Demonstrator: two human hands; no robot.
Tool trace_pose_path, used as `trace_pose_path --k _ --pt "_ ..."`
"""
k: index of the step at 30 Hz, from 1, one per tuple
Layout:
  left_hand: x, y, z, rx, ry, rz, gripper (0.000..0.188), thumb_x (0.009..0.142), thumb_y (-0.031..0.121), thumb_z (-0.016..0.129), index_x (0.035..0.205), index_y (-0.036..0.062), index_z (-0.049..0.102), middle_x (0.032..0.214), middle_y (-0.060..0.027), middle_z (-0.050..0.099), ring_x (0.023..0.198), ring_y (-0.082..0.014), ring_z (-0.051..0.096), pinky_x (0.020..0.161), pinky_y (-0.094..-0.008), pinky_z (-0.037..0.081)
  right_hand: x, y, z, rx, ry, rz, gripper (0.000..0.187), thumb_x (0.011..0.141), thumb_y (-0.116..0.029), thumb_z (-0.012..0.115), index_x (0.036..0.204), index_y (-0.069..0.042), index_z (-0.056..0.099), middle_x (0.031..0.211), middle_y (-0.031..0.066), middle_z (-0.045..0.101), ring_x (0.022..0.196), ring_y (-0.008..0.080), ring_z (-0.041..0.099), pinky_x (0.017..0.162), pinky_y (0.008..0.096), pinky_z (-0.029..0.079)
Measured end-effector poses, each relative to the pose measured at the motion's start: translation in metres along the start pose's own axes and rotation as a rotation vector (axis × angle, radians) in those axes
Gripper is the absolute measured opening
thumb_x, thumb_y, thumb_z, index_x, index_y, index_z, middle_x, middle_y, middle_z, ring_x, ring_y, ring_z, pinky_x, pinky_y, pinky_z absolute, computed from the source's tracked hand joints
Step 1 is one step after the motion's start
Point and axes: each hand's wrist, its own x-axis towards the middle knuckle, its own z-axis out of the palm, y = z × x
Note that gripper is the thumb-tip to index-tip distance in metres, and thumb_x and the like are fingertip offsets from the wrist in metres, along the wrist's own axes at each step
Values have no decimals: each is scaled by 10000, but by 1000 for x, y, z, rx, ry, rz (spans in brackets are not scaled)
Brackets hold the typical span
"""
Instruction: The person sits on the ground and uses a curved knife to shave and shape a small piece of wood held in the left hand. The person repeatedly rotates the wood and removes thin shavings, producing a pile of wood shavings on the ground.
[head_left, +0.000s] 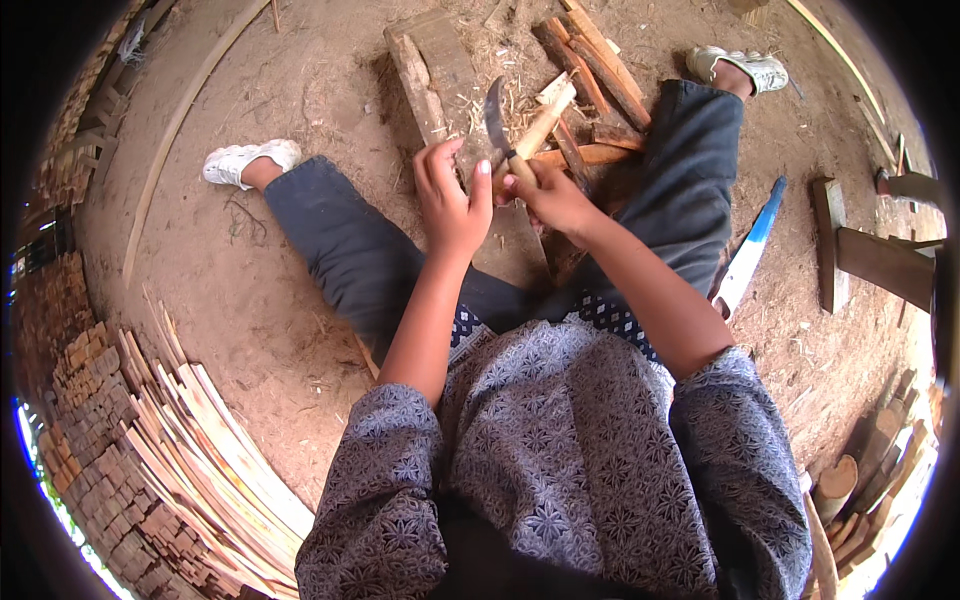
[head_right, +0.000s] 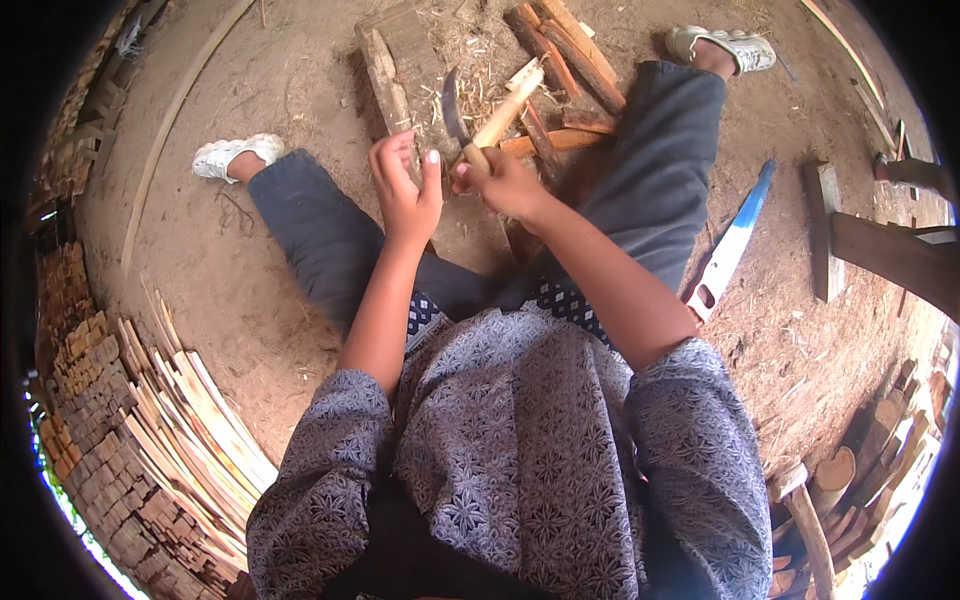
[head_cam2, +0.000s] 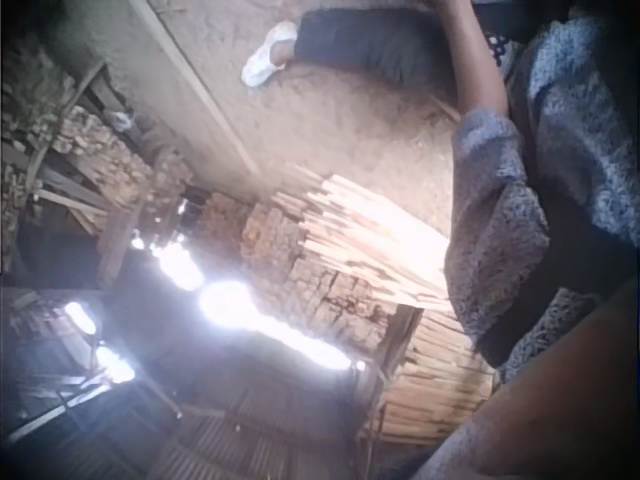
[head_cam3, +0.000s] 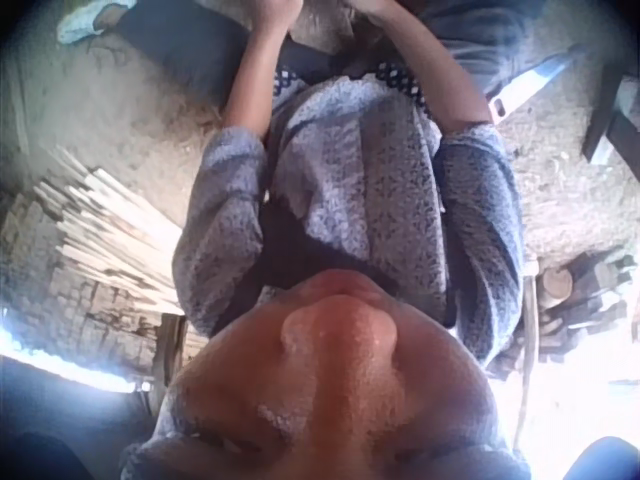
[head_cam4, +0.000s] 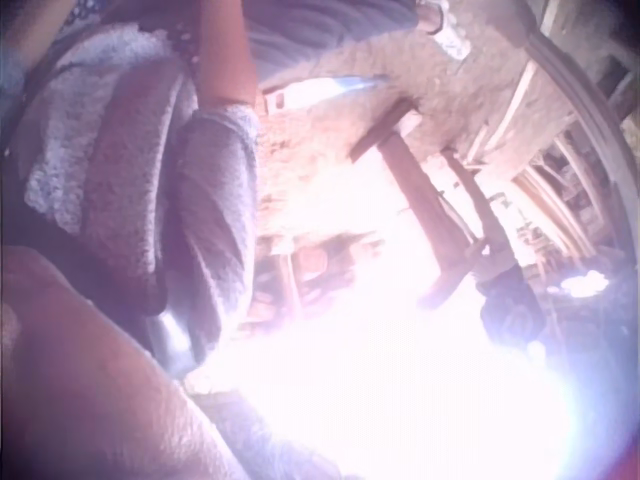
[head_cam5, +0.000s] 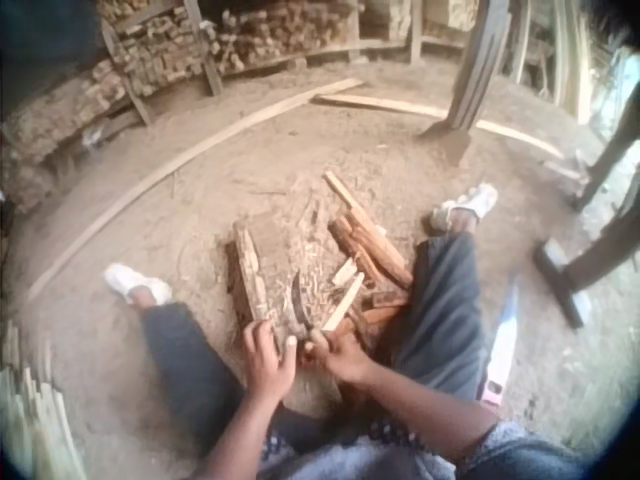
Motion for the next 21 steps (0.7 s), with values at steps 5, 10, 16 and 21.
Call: trace_pose_path --k 5,10,16,21 --pt "-27 -11 1 403 -356 -14 532 898 405 754 1342 150 608 1281 -77 577 1190 -327 544 987 -519 418 13 27 -4 172 304 21 370 1026 -365 660 1120 -8 637 836 49 689 589 105 573 542 282 482" --pt "-9 9 37 516 -546 129 572 868 399 785 1334 107 629 1291 -82 590 1232 -290 524 1038 -486 360 21 49 -35 289 592 -12 301 1019 -322 674 1008 -24 630 797 39 656 583 108 578 537 298 485" --pt "16 14 126 844 -1020 137 661 838 337 804 1355 -7 577 1166 -117 730 1288 -275 559 1102 -476 317 -3 27 -75 432 742 -144 196 1067 -246 608 1180 -86 601 864 8 605 587 98 531 539 276 471" --pt "6 -9 158 822 -1096 -87 522 878 220 736 1300 -21 544 1116 -155 771 1211 -303 664 1165 -500 258 -26 17 -91 634 703 -180 200 1076 -263 560 1157 -81 569 952 46 630 688 131 581 623 314 506"
